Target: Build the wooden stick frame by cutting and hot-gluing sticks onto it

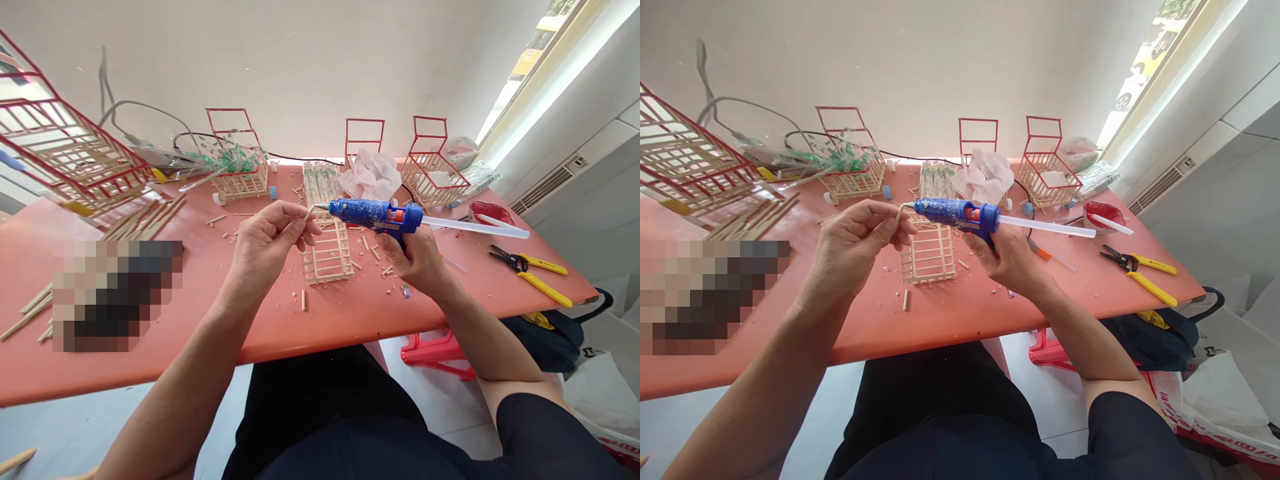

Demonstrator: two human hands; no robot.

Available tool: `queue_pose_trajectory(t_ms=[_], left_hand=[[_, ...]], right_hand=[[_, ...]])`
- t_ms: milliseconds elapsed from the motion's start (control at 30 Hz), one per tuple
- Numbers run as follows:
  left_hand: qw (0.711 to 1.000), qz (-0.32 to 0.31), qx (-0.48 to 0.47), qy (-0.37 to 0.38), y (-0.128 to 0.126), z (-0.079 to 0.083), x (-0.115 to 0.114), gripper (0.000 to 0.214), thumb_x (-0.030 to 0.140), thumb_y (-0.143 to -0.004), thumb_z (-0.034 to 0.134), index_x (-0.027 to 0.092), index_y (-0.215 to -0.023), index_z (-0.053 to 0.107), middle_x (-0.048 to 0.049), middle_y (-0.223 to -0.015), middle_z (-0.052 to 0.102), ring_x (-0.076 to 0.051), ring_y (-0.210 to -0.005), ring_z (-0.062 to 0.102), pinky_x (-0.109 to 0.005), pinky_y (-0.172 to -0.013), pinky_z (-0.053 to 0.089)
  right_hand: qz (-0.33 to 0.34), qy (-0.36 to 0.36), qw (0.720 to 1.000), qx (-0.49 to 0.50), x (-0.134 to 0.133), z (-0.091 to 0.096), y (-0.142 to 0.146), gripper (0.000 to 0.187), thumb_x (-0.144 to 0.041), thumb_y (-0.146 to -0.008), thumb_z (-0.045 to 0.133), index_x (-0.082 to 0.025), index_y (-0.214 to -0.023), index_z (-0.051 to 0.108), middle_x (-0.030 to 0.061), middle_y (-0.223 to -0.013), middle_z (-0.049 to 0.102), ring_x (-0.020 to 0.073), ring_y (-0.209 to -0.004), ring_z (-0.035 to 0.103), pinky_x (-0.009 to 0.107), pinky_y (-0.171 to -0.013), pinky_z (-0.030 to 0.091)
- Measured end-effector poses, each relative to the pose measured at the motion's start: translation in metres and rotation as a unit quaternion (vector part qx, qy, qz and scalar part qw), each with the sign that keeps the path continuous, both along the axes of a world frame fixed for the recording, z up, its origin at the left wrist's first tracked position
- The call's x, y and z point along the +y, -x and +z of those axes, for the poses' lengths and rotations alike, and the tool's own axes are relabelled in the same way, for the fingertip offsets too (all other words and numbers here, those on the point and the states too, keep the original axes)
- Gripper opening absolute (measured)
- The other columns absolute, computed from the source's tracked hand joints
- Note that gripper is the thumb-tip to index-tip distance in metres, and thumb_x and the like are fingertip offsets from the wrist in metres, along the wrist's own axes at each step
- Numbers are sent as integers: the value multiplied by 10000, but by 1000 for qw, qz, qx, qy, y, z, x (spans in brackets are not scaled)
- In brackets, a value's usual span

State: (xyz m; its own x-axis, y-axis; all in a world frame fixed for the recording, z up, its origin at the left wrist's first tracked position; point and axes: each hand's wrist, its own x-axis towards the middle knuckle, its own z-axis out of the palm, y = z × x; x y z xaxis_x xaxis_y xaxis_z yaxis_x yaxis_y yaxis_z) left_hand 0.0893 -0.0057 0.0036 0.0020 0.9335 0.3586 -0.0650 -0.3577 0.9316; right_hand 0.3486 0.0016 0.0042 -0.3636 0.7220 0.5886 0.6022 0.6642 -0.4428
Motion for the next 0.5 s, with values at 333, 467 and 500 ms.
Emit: queue_pose_trajectory(t_ms=[333, 467, 500], left_hand=[[998, -37, -45, 15, 0, -4, 3, 275, 430, -903, 883, 185, -953, 770, -70, -820, 797, -137, -598, 664, -257, -532, 533], [996, -55, -61, 27, -1, -4, 1, 288, 425, -897, 892, 172, -977, 779, -81, -838, 805, -137, -600, 673, -252, -527, 539], [996, -57, -63, 27, -1, -5, 1, 289, 422, -897, 893, 170, -981, 782, -82, -837, 806, -136, -598, 674, -250, -527, 541]], right_hand=[[18, -9, 1000, 0, 1, 1, 0, 545, -638, -1111, 454, -269, -719, 370, -36, -569, 430, 131, -538, 411, 289, -570, 301], [25, -21, 999, -4, 2, 0, 2, 542, -633, -1115, 446, -269, -724, 357, -35, -580, 445, 128, -544, 409, 283, -587, 318], [23, -22, 999, -3, 2, 0, 2, 546, -633, -1117, 445, -269, -720, 351, -36, -580, 439, 127, -542, 404, 284, -588, 315]])
